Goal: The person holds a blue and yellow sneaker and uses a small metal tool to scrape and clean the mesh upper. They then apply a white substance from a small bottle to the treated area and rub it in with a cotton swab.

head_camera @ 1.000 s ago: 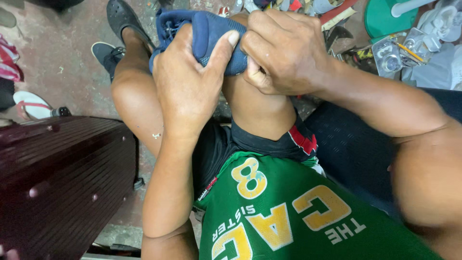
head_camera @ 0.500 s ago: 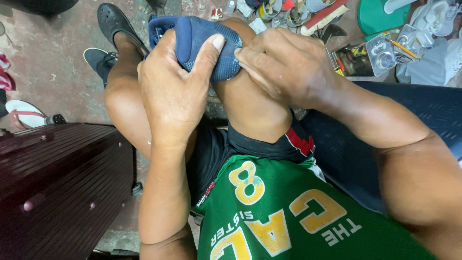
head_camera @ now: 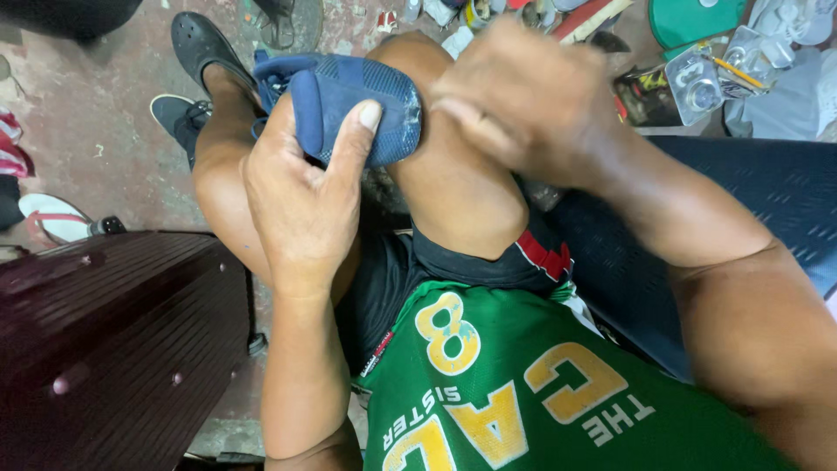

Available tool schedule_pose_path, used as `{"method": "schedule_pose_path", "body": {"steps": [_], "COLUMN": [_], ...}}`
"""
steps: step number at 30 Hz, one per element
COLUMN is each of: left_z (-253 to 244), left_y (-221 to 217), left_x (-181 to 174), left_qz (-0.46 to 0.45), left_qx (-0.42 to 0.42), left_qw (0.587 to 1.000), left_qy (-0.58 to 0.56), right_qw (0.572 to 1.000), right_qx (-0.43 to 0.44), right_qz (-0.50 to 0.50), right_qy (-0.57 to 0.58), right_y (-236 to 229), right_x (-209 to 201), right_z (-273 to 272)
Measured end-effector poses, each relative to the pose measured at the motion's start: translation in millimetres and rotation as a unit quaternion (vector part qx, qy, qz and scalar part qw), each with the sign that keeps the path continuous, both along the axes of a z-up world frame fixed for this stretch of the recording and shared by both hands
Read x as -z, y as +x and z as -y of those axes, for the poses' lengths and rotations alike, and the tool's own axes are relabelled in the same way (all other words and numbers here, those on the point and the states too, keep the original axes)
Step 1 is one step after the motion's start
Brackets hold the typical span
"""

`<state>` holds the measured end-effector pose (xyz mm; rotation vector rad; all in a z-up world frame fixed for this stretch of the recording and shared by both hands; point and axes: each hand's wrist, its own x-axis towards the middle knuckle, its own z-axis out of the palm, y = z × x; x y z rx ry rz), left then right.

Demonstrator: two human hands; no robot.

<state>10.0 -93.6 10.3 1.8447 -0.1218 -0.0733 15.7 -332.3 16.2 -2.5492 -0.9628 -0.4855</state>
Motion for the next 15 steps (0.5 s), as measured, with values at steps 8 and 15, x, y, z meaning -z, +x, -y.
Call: {"method": "schedule_pose_path", "body": {"steps": [8,15], "left_z": [6,14], "left_y": [3,2], "left_x": [-4,-8], "left_qz": [0.017,0.061], "left_qx": [-0.012,-0.024], "left_qw": [0.999,0.996], "left_qy": [0.042,0.065], "right_qw": [0.998,0.991], "right_qx": [-0.025,-0.02], "right_qz": [0.052,0.069], "right_qy": [0.006,-0.111], "right_y": [-5,3], "right_x": [9,-4], "right_z": [-14,-19]}}
